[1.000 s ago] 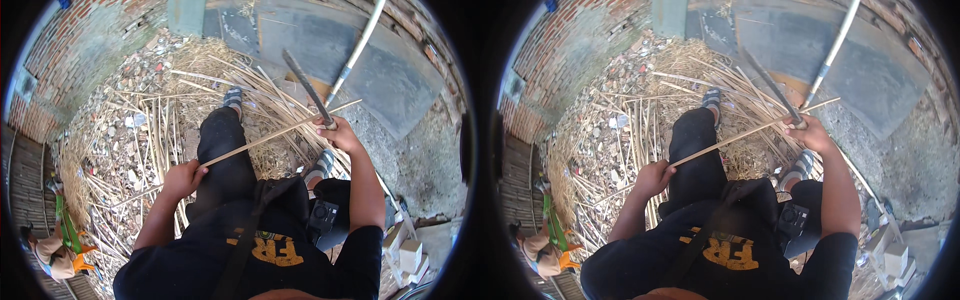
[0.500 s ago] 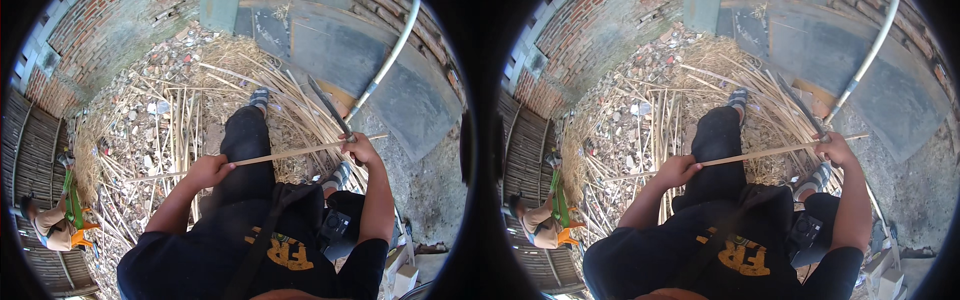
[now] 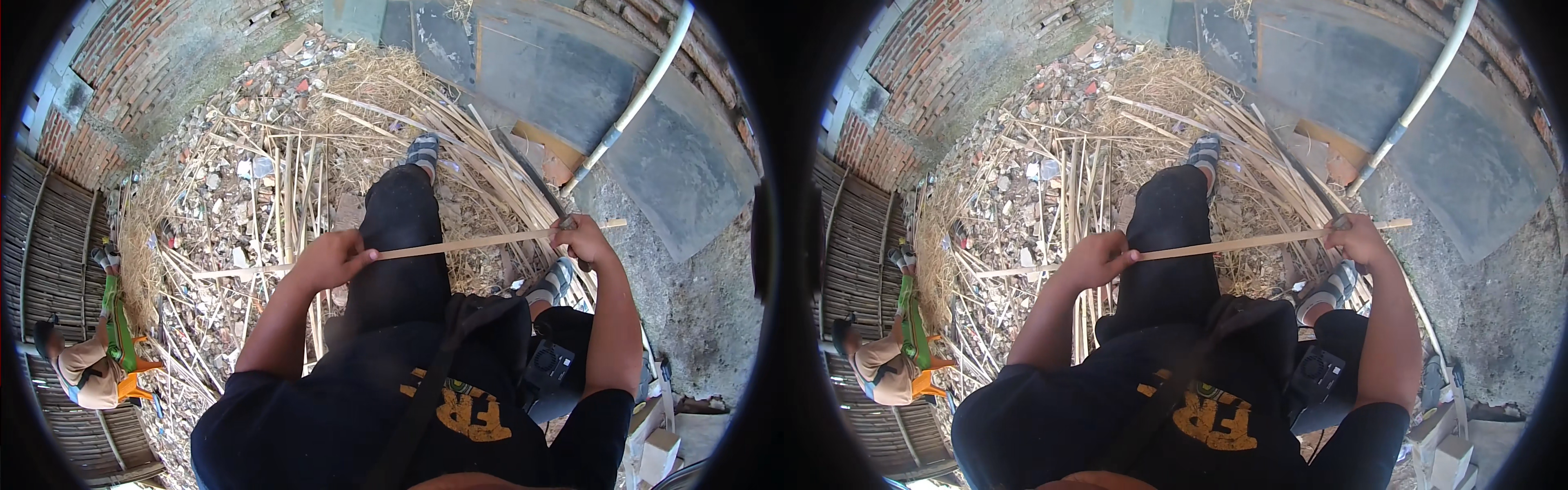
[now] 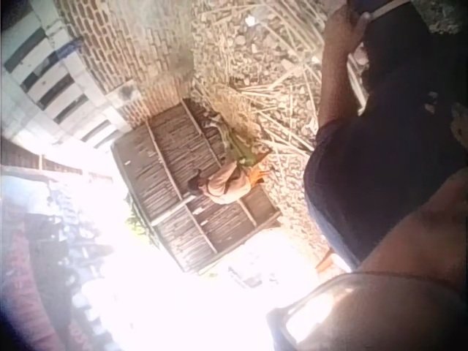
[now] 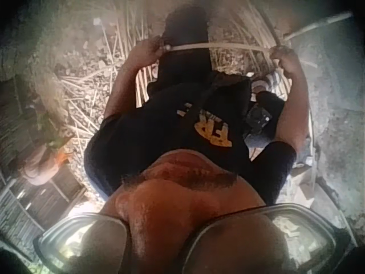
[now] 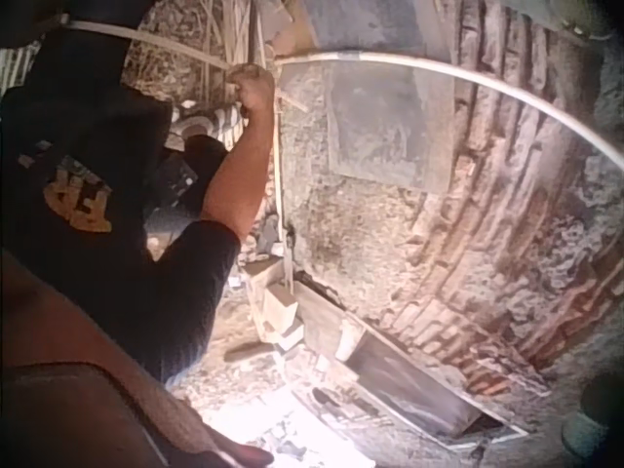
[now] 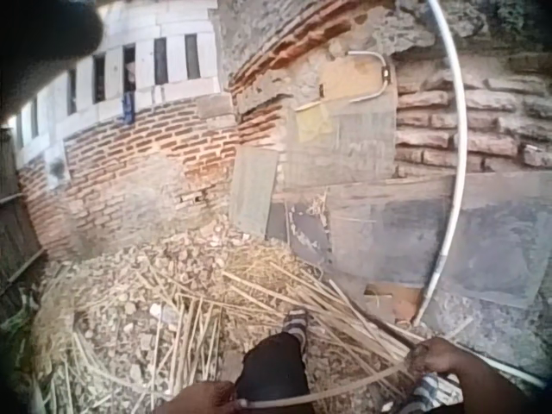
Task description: The person shaves thin strips of bamboo using a knife, holding the strip with one hand and drawing the blade along its length to smooth it while sitting on the ground.
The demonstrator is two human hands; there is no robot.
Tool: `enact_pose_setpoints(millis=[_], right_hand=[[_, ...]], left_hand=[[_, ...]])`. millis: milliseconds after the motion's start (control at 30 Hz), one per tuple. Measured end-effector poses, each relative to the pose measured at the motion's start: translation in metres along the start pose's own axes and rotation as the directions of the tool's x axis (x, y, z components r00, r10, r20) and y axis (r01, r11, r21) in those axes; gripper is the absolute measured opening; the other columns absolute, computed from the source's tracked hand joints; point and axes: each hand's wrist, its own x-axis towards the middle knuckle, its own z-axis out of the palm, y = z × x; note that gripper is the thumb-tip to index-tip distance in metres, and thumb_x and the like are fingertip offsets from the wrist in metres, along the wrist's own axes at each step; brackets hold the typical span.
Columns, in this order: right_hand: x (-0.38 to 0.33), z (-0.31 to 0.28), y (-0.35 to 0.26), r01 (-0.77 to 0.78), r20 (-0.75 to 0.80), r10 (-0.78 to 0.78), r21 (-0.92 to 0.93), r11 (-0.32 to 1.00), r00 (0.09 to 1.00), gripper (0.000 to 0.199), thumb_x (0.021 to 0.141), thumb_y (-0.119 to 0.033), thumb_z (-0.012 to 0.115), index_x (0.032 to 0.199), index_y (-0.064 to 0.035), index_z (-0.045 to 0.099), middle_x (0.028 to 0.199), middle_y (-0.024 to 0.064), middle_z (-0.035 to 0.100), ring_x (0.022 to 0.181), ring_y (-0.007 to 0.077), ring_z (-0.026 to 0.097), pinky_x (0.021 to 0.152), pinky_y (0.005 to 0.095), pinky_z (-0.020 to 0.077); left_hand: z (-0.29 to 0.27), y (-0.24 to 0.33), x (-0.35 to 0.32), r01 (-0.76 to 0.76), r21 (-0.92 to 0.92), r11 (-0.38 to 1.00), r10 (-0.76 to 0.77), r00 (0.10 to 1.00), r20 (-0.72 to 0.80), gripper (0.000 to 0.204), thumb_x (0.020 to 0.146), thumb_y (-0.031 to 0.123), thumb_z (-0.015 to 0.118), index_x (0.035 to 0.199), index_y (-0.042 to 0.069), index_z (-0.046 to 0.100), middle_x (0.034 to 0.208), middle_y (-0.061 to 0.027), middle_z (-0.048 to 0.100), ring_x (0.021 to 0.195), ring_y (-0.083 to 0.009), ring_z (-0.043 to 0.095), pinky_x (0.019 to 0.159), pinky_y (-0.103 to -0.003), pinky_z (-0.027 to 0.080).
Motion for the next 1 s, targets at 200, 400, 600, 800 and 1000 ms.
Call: enact_pose_setpoints(millis=[200,400,600,800,1000], right_hand=[[0.001,-0.003,0.005,0.02,-0.081,-0.012,0.092,0.996,0.997,0.027,0.071,-0.011,0.075,0.095,0.0008,0.068,0.073,0.0074,0.068,0.049,0.012,0.055,0.046,0.0274,0.0414],[0.013,0.011,0.005,0.077,-0.043,-0.073,0.114,0.99,0.996,0.029,0.071,-0.01,0.075,0.097,0.0016,0.067,0.073,0.0063,0.068,0.049,0.011,0.055,0.044,0.026,0.0412],[0.004,0.002,0.011,0.044,-0.059,-0.038,0.106,0.993,0.998,0.032,0.071,-0.012,0.076,0.099,0.0012,0.067,0.076,0.006,0.068,0.051,0.0114,0.056,0.046,0.0263,0.0437],[-0.002,-0.001,0.01,0.037,-0.067,-0.032,0.069,0.997,0.997,0.034,0.071,-0.015,0.077,0.099,0.0014,0.067,0.072,0.0046,0.066,0.05,0.0112,0.054,0.047,0.0272,0.0418],[0.002,-0.001,0.012,0.036,-0.067,-0.032,0.057,0.998,0.997,0.031,0.072,-0.015,0.078,0.098,-0.0009,0.069,0.069,0.0034,0.064,0.048,0.0113,0.053,0.046,0.0278,0.0406]], left_hand=[[-0.041,0.048,0.013,-0.41,-0.511,0.755,0.331,0.912,-0.242,0.056,0.093,0.057,0.062,0.106,0.003,0.063,0.101,-0.0093,0.063,0.092,-0.0211,0.062,0.079,-0.034,0.05],[-0.078,0.175,0.013,-0.63,-0.768,0.112,0.883,0.417,-0.214,0.098,0.075,0.082,0.056,0.122,-0.003,0.057,0.112,-0.0121,0.062,0.097,-0.0243,0.061,0.083,-0.035,0.049],[-0.073,0.249,0.022,-0.452,-0.872,-0.189,0.98,-0.031,-0.197,0.09,0.076,0.062,0.078,0.131,-0.003,0.05,0.123,-0.0168,0.057,0.114,-0.0261,0.057,0.094,-0.037,0.045],[-0.088,0.264,0.027,0.231,-0.938,0.258,0.94,-0.285,0.188,0.102,0.07,0.062,0.083,0.134,-0.008,0.047,0.129,-0.0232,0.054,0.121,-0.0296,0.054,0.099,-0.039,0.043],[-0.119,0.26,0.016,0.16,-0.913,0.375,0.898,-0.306,0.315,0.112,0.064,0.063,0.086,0.136,-0.012,0.044,0.133,-0.0284,0.052,0.126,-0.0323,0.052,0.104,-0.04,0.042]])
